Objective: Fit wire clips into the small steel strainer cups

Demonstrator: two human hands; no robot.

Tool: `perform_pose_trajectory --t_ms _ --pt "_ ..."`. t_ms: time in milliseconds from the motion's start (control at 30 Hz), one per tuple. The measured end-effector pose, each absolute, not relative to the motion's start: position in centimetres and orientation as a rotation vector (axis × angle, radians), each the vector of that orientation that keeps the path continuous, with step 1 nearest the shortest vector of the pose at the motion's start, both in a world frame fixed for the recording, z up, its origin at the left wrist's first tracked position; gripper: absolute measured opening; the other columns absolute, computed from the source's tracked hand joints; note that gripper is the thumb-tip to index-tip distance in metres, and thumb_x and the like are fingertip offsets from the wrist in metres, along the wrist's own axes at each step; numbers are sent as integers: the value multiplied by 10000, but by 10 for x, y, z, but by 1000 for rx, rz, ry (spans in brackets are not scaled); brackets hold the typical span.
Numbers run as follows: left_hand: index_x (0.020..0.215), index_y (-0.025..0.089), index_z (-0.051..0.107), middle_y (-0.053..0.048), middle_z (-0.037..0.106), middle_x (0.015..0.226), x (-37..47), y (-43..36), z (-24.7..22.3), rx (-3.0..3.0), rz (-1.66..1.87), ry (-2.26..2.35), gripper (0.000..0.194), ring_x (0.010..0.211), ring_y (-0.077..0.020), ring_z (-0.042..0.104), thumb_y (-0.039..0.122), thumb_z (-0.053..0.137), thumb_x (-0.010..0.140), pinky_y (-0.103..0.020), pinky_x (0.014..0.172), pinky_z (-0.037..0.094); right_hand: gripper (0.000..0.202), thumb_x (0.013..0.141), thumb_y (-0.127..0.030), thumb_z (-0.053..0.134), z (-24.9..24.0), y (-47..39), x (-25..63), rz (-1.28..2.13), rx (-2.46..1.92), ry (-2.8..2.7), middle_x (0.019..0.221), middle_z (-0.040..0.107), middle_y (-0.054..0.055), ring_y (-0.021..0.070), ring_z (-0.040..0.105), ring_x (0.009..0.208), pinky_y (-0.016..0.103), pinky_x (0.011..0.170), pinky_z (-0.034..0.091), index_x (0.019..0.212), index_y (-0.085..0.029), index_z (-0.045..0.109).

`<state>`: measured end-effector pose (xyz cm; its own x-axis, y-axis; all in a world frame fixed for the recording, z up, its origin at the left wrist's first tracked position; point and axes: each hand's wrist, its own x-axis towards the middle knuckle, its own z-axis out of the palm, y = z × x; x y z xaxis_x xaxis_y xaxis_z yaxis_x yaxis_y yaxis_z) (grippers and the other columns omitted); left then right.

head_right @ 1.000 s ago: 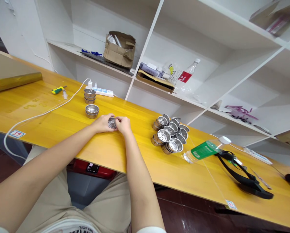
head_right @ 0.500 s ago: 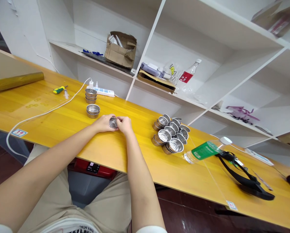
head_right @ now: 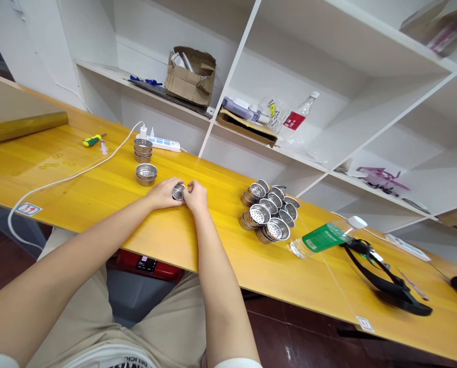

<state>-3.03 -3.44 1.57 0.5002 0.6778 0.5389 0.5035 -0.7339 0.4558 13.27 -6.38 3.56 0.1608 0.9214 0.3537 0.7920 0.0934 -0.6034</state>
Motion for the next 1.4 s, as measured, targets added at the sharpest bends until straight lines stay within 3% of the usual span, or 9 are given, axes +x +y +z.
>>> perform_pose_trajectory --t_ms 167,500,733,1133,1400 --pt "1259 196 563 -112 643 1236 -31 -39 19 2500 1082 996 586 1172 -311 638 419 757 753 -426 1041 507 172 869 -359 669 36 -64 134 332 -1721 -1642 714 681 -3 153 584 676 262 707 445 791 -207 694" --pt "1334 204 524 -109 614 1318 -31 -44 23 2470 1043 919 647 1212 -300 626 420 754 769 -408 1059 500 230 855 -417 696 34 -59 146 434 -1667 -1575 647 646 -23 131 578 595 239 631 464 835 -198 766" --pt "1316 192 531 -101 636 1287 -31 -43 23 2404 1107 948 650 1179 -288 635 443 767 766 -397 1018 514 251 838 -404 748 37 -60 145 716 -1590 -1390 661 656 -12 100 527 439 229 447 447 887 -157 747" --pt "1322 202 516 -98 614 1305 -28 -41 22 2314 1174 990 690 1228 -288 611 421 792 729 -419 1069 498 262 844 -226 672 40 -62 139 1024 -1406 -1168 738 702 -20 75 496 457 213 431 416 1075 -147 766" --pt "1337 197 508 -107 599 1317 -26 -40 18 2383 1186 894 710 1214 -293 616 427 800 732 -430 1059 510 142 801 -132 705 42 -65 134 956 -1453 -1189 647 639 -45 98 531 439 233 411 441 938 -165 713"
